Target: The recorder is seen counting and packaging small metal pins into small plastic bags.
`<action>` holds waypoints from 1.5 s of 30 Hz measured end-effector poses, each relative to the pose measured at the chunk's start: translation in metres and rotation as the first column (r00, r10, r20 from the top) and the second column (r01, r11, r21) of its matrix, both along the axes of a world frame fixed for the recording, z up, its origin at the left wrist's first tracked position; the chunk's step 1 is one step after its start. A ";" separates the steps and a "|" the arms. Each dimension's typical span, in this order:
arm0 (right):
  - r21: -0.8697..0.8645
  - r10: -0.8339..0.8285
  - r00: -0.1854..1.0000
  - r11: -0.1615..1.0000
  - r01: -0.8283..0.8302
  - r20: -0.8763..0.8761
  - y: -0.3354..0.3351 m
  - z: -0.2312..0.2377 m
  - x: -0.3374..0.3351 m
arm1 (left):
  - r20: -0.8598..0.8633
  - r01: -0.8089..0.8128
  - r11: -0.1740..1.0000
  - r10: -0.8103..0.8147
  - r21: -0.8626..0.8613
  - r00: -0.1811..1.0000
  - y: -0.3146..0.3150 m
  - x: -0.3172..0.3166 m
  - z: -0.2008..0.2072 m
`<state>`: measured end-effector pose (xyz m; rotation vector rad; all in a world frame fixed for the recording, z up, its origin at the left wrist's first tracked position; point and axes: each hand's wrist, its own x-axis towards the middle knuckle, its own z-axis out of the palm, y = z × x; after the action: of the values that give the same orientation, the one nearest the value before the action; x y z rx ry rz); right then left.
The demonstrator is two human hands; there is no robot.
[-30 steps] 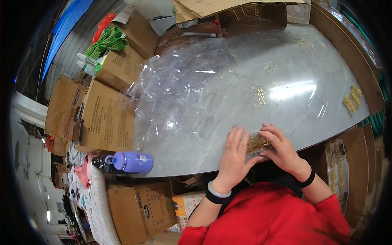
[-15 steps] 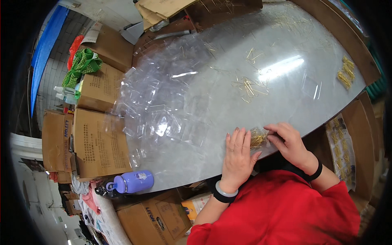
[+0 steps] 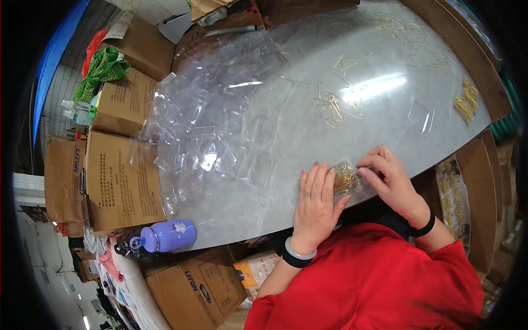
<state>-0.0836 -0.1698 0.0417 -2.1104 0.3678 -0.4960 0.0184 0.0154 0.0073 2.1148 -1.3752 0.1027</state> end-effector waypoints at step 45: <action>-0.478 0.209 0.977 0.853 -0.207 -0.049 0.040 -0.010 -0.011 | -0.022 -0.020 0.999 0.021 0.025 1.000 0.001 -0.001 0.000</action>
<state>-0.0948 -0.1296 0.0315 -2.5944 0.0000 -0.5006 0.0172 0.0167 0.0075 2.1446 -1.3491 0.0710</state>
